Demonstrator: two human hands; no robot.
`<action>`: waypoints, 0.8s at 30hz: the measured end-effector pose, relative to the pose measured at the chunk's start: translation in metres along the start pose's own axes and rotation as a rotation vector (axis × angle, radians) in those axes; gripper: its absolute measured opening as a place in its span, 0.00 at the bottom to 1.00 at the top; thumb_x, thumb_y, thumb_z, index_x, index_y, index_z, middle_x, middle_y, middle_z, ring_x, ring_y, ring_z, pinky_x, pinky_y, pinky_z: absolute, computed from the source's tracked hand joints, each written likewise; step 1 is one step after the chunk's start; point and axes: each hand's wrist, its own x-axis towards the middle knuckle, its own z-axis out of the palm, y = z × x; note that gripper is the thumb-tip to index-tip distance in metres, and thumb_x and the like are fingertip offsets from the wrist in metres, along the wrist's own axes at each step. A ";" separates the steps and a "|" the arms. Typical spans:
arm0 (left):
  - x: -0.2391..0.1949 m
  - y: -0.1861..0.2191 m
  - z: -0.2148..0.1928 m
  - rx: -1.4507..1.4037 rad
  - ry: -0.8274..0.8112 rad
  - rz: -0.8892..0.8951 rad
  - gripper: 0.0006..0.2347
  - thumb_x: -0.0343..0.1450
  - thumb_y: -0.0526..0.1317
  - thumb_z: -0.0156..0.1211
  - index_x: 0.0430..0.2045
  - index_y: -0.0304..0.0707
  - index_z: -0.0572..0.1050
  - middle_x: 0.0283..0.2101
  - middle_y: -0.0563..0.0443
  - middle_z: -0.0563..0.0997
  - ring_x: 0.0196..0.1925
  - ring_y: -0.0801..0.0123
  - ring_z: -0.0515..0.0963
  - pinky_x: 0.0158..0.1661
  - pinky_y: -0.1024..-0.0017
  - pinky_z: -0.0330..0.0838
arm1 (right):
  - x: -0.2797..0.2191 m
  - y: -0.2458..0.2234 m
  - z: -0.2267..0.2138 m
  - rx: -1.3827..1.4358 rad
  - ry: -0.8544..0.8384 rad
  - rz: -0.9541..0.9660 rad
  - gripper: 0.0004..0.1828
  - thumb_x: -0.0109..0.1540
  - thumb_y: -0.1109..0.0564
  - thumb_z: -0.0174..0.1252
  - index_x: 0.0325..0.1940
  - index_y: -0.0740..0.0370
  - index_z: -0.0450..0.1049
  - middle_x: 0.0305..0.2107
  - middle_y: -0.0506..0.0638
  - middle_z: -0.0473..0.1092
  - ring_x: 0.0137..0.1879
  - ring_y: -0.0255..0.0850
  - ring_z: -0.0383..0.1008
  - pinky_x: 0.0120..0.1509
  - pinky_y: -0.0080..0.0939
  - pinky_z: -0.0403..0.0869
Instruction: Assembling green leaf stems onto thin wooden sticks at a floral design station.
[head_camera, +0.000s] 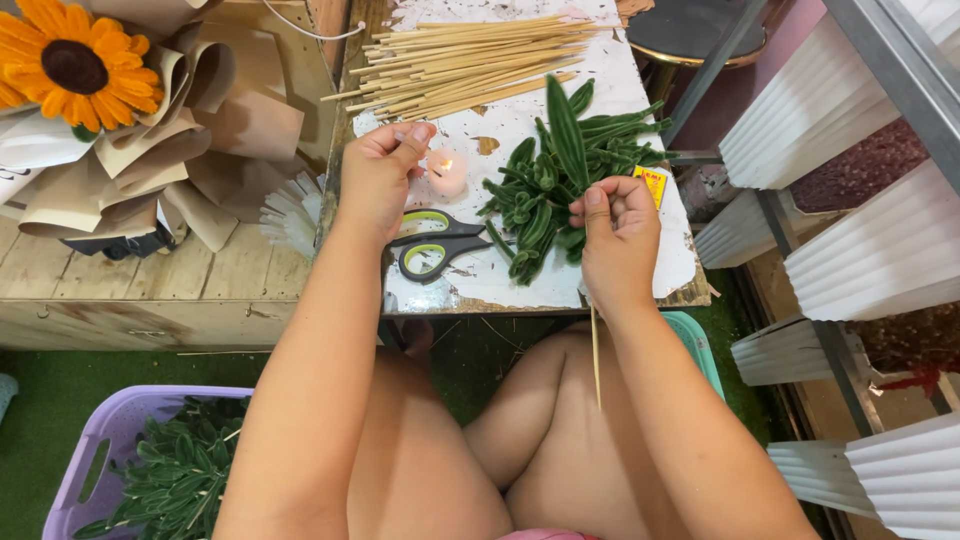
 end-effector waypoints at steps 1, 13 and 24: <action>0.000 0.000 0.000 0.000 0.001 0.000 0.06 0.73 0.38 0.67 0.38 0.35 0.84 0.22 0.56 0.74 0.24 0.81 0.71 0.28 0.86 0.73 | 0.000 0.000 0.000 0.001 -0.001 0.000 0.02 0.73 0.60 0.52 0.46 0.59 0.67 0.28 0.49 0.71 0.34 0.33 0.76 0.39 0.26 0.77; -0.002 0.003 0.001 -0.018 0.005 0.002 0.05 0.73 0.36 0.67 0.37 0.34 0.84 0.21 0.54 0.74 0.23 0.80 0.72 0.28 0.86 0.72 | -0.006 -0.006 0.004 0.033 -0.053 -0.010 0.14 0.69 0.67 0.57 0.59 0.63 0.73 0.43 0.55 0.79 0.52 0.35 0.80 0.59 0.31 0.76; -0.005 0.006 0.001 -0.022 -0.004 -0.003 0.06 0.73 0.37 0.68 0.38 0.34 0.84 0.21 0.55 0.74 0.24 0.81 0.72 0.29 0.86 0.72 | -0.003 0.001 -0.002 0.025 -0.075 0.003 0.18 0.66 0.67 0.61 0.61 0.64 0.74 0.44 0.56 0.80 0.49 0.31 0.80 0.57 0.28 0.77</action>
